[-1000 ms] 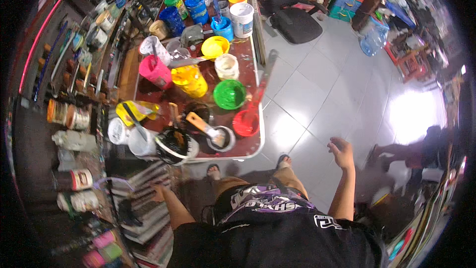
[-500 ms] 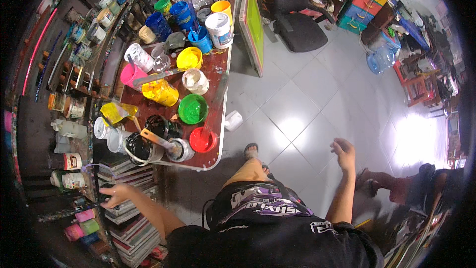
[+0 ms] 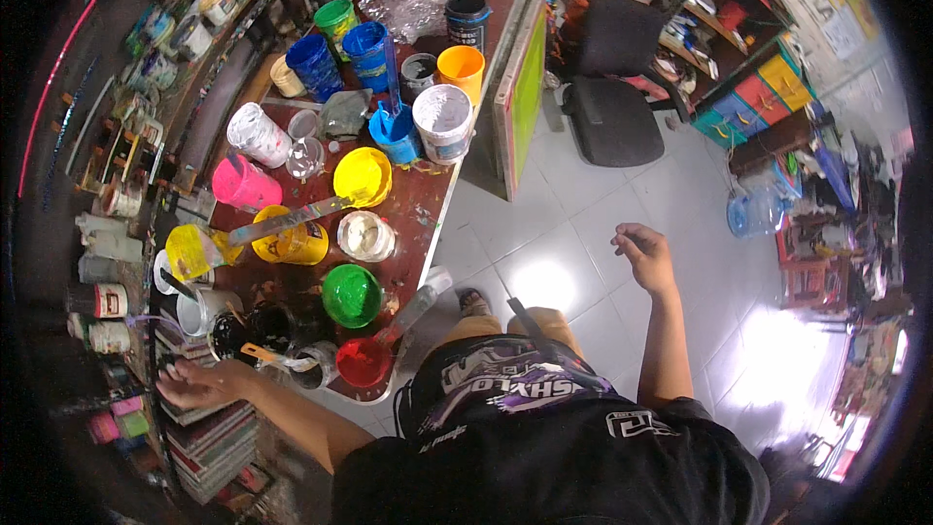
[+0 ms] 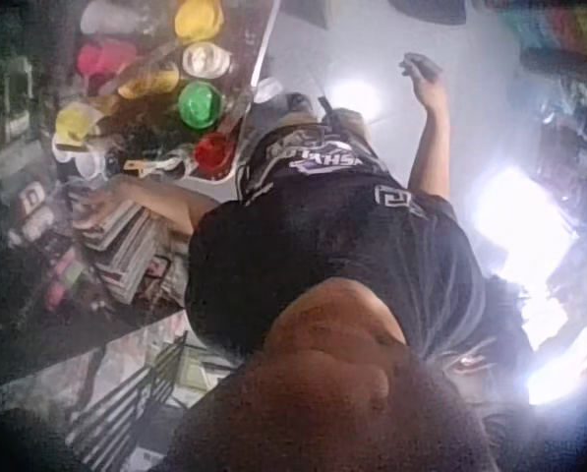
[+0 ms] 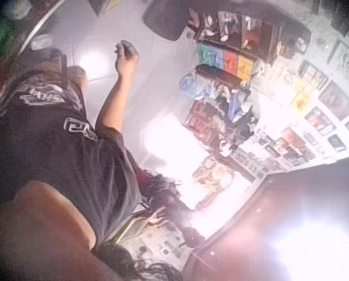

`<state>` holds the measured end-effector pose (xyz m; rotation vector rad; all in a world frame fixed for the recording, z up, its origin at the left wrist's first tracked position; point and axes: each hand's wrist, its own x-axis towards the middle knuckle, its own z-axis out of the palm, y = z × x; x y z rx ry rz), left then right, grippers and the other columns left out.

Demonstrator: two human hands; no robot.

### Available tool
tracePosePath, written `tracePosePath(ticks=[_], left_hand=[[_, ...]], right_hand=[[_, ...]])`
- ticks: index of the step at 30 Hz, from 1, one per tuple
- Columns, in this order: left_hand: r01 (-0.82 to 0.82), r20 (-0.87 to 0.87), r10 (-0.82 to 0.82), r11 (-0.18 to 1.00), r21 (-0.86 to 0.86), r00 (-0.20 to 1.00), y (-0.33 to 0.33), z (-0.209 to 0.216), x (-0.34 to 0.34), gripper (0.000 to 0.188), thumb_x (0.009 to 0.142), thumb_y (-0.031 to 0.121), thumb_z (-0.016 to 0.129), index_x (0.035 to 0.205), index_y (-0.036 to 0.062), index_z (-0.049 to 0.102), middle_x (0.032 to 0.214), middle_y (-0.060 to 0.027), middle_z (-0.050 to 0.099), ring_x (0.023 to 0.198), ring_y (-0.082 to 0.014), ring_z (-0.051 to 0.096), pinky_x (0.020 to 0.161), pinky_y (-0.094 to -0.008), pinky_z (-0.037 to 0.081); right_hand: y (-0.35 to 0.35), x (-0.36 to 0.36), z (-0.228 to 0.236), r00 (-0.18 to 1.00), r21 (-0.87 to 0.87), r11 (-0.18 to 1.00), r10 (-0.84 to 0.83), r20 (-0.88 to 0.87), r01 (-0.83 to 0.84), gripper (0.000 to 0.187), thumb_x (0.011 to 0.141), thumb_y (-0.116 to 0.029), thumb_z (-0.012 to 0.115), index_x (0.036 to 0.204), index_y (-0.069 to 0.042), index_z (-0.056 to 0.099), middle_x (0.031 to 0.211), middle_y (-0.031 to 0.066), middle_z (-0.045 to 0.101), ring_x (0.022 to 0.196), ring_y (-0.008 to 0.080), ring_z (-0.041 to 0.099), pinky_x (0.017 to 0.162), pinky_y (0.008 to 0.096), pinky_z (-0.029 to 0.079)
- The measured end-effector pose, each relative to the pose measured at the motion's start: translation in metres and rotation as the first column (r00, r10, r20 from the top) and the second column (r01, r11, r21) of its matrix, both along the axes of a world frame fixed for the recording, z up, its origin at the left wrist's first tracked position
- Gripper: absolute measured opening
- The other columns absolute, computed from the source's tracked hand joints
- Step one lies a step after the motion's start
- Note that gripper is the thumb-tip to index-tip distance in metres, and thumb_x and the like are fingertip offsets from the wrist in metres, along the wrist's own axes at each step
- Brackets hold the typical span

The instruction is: The person picks up a screen printing frame and places it on a workbench. They gather metal clamps and bolts from the table, place some into a green bucket, and then use the remaining hardware to secure the frame to the bench. The person walks to a paint station and returns to continue working on the frame.

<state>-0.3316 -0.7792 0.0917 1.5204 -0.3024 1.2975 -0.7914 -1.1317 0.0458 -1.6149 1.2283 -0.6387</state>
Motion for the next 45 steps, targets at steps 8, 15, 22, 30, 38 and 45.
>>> tracePosePath(ticks=[8,15,22,30,38,45], left_hand=[[0.224,-0.427,-0.155,0.968,0.117,0.891,-0.063,0.001,-0.042,0.041,0.091,0.009,0.047,0.126,-0.006,0.034,0.118,-0.0197,0.048,0.103,-0.0238,0.05,0.089,-0.034,0.042],[-0.062,-0.701,0.109,0.994,0.093,0.705,-0.072,0.009,-0.119,0.043,0.089,0.016,0.053,0.124,-0.0048,0.04,0.125,-0.0155,0.046,0.111,-0.0216,0.048,0.094,-0.0329,0.038],[-0.338,-0.828,0.127,0.938,-0.08,0.546,-0.116,0.014,-0.199,0.058,0.09,0.038,0.047,0.132,0.0016,0.034,0.131,-0.0153,0.041,0.119,-0.0257,0.041,0.097,-0.0369,0.03],[-0.474,-0.897,-0.078,0.827,-0.302,0.436,-0.155,-0.032,-0.267,0.082,0.081,0.061,0.041,0.14,0.0097,0.019,0.145,-0.0097,0.019,0.131,-0.0332,0.023,0.099,-0.0576,0.013],[-0.425,-0.441,-0.623,0.186,-0.886,0.646,-0.218,-0.043,-0.279,0.104,0.073,0.064,0.05,0.14,0.0027,-0.002,0.146,-0.0176,-0.001,0.131,-0.0422,0.011,0.098,-0.0659,0.005],[-0.292,-0.287,-0.602,0.093,-0.952,0.745,-0.229,-0.023,-0.274,0.099,0.078,0.057,0.048,0.139,0.0018,-0.007,0.144,-0.019,0.008,0.121,-0.0374,0.035,0.094,-0.0584,0.022]], right_hand=[[-0.117,0.072,-0.005,0.969,-0.05,0.968,0.247,0.021,-0.246,0.006,0.077,-0.002,0.062,0.078,0.003,0.065,0.077,0.0089,0.063,0.067,0.014,0.058,0.063,0.0247,0.046],[-0.223,0.18,-0.002,0.81,-0.015,0.836,0.537,0.235,-0.549,0.01,0.08,-0.006,0.061,0.083,0.003,0.064,0.077,0.0078,0.063,0.067,0.0127,0.058,0.062,0.0247,0.047],[-0.29,0.255,0.007,0.682,-0.113,0.744,0.653,0.329,-0.658,0.014,0.082,-0.006,0.061,0.092,0.003,0.062,0.079,0.0066,0.064,0.068,0.0101,0.058,0.063,0.0236,0.047],[-0.272,0.295,0.005,0.521,-0.011,0.583,0.735,0.434,-0.812,0.016,0.084,-0.006,0.059,0.098,0.003,0.06,0.078,0.0075,0.063,0.065,0.0114,0.056,0.061,0.023,0.047],[-0.257,0.33,0.023,0.341,-0.142,0.42,0.858,0.383,-0.896,0.015,0.084,-0.005,0.057,0.096,0.003,0.06,0.081,0.0086,0.064,0.068,0.0113,0.058,0.064,0.0245,0.047],[-0.238,0.341,0.029,0.253,-0.182,0.333,0.899,0.358,-0.925,0.014,0.086,-0.006,0.054,0.095,0.003,0.06,0.076,0.0067,0.062,0.066,0.0102,0.055,0.064,0.0234,0.044]])
